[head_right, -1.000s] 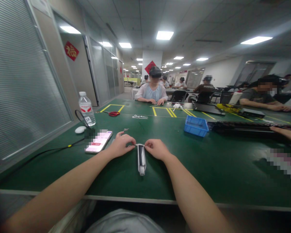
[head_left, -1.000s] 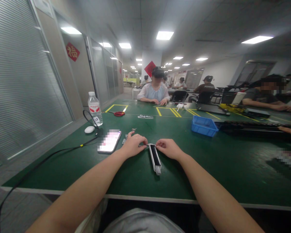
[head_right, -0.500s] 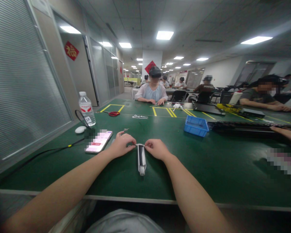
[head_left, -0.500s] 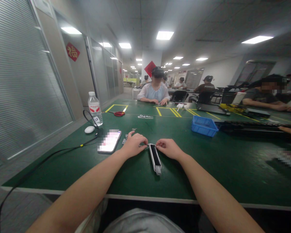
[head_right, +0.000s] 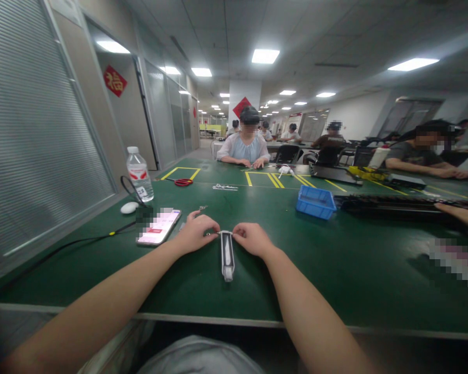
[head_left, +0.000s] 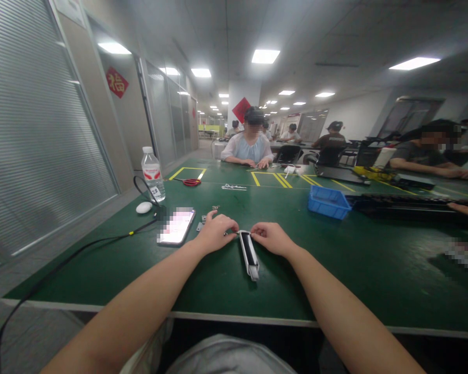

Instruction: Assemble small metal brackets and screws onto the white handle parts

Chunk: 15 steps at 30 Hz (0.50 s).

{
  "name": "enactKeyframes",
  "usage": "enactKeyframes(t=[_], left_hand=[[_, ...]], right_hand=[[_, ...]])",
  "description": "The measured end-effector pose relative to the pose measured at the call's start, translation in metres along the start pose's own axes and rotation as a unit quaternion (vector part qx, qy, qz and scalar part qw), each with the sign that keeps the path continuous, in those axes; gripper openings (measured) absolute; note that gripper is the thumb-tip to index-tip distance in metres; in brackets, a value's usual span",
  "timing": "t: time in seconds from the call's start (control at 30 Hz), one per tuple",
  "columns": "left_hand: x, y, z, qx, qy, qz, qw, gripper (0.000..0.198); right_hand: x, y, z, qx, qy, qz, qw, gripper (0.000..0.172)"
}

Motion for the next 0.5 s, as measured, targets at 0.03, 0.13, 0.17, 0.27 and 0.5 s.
enactKeyframes(t=[0.03,0.13,0.17,0.27,0.5], left_hand=[[0.0,0.0002,0.0001,-0.002,0.001,0.0,1.0,0.008],[-0.0002,0.0004,0.0003,-0.005,0.0,0.001,1.0,0.008],[-0.0002,0.0005,0.0003,-0.005,-0.001,0.002,1.0,0.008],[-0.0004,0.0004,-0.0001,-0.006,-0.003,0.004,1.0,0.008],[0.0001,0.0009,-0.0017,-0.001,-0.001,0.002,1.0,0.008]], right_hand=[[0.0,0.0,0.0,-0.001,0.001,0.0,1.0,0.016],[-0.0004,-0.0003,0.0002,-0.002,0.004,0.0,1.0,0.016],[-0.0005,-0.0005,0.0003,-0.002,0.006,0.0,1.0,0.016],[-0.0008,-0.0013,0.001,0.001,0.005,0.001,1.0,0.017],[-0.0007,-0.0017,0.0012,0.002,0.003,0.003,1.0,0.017]])
Point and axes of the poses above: each hand's wrist, its own x-axis towards the middle knuckle, its own y-axis out of the palm, z = x × y, the point moved 5 cm from there along x, towards the middle knuckle, and after that the axes turned 10 degrees about -x, right-handed, at the moved point
